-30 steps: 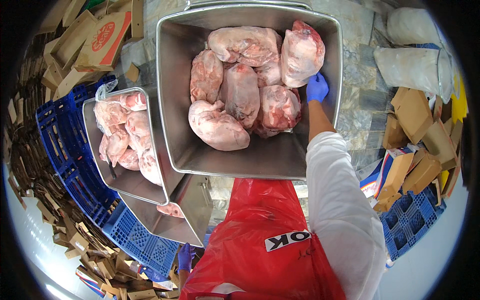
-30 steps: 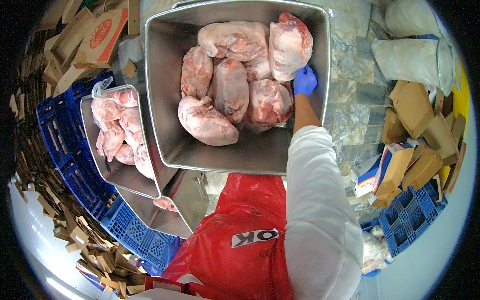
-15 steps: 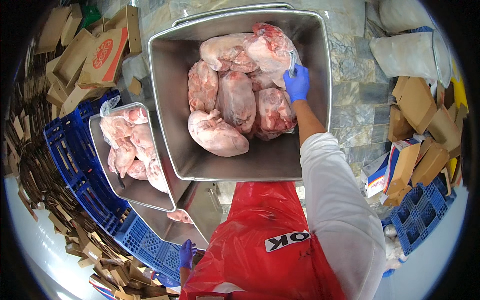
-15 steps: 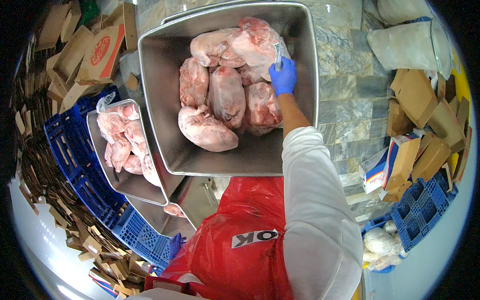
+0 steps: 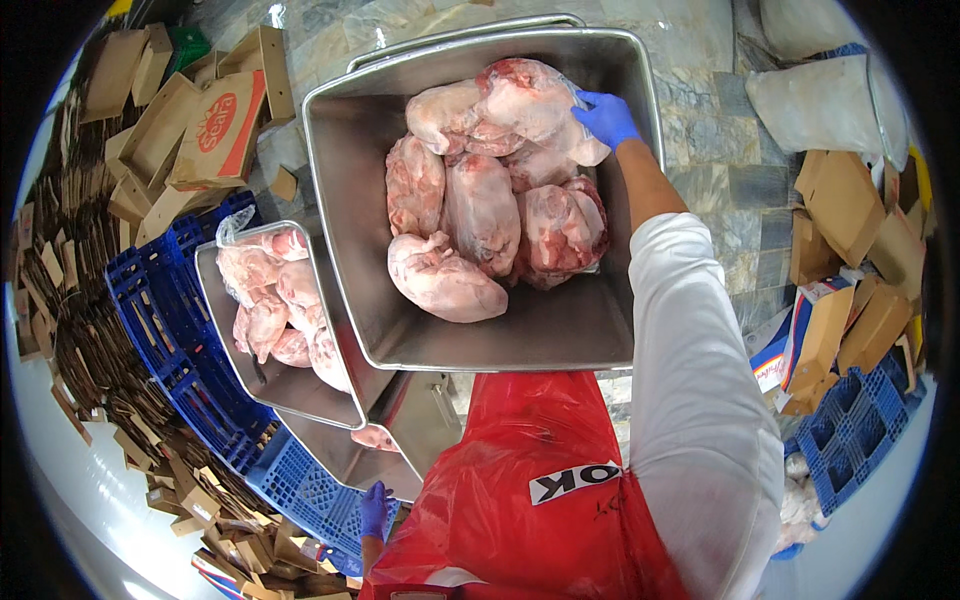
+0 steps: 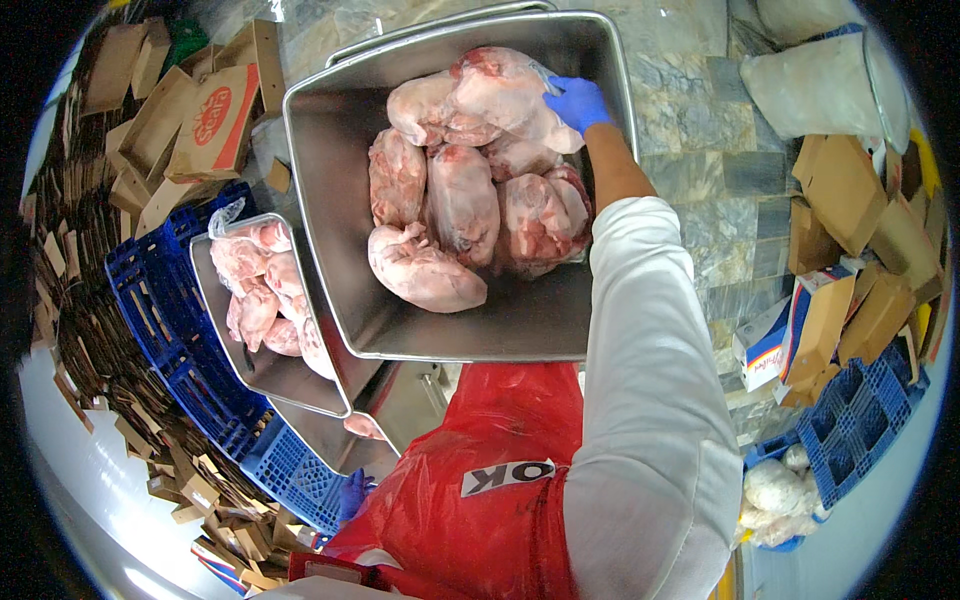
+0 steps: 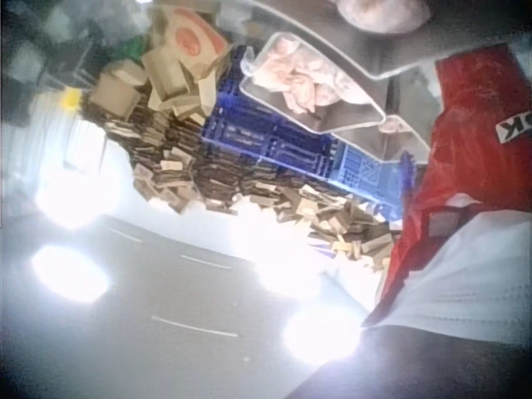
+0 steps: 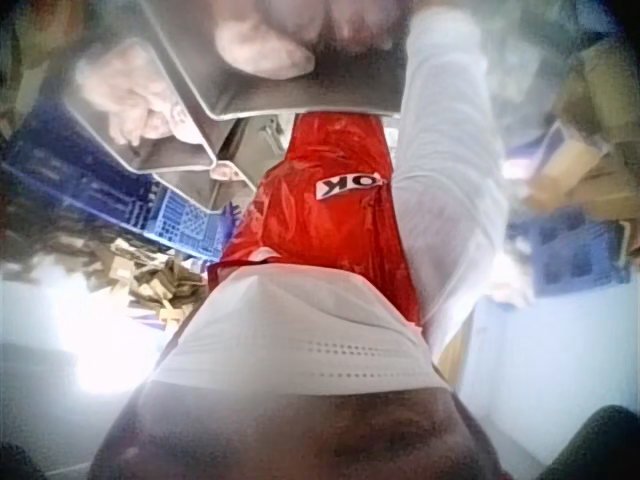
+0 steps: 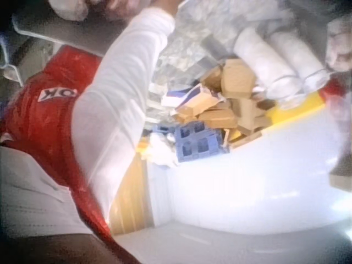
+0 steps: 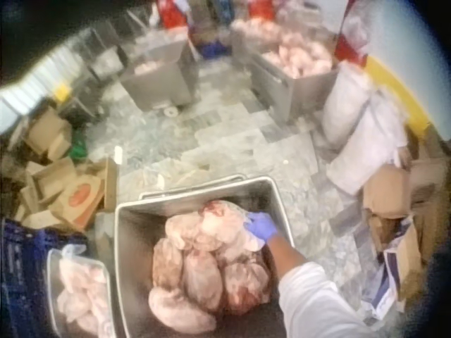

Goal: The person uses a knife to cut large pieces of raw meat in a metal tray and transfers the cut portions into another tray. The person repeatedly picks up meat, slices it, and places the pieces into a separate container.

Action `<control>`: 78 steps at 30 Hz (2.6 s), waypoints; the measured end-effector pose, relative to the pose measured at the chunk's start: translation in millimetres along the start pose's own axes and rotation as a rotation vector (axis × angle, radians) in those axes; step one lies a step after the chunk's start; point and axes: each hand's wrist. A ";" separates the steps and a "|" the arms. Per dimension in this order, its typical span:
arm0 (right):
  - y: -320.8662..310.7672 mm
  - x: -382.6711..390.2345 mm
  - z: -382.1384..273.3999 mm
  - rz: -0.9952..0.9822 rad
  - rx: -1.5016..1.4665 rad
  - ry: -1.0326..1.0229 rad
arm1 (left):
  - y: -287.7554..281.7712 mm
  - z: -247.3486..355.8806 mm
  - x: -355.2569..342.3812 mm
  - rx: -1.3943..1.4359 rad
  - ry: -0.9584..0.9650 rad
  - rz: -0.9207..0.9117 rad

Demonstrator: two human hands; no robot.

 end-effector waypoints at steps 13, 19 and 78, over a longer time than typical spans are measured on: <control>3.2 -8.2 18.7 0.128 0.144 -0.005 | 3.1 34.1 17.3 -0.072 -0.077 0.003; -6.5 -5.0 -11.4 0.011 0.024 -0.013 | 3.2 31.4 22.7 -0.129 -0.095 0.005; 54.3 55.6 11.0 0.165 0.434 0.510 | 59.1 -31.7 67.2 0.174 -0.139 0.058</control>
Point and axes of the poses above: each hand's wrist, its own x-axis away from the middle knuckle, its own y-axis out of the palm, z = x × y, and after that the axes turned 5 degrees about -x, right-handed
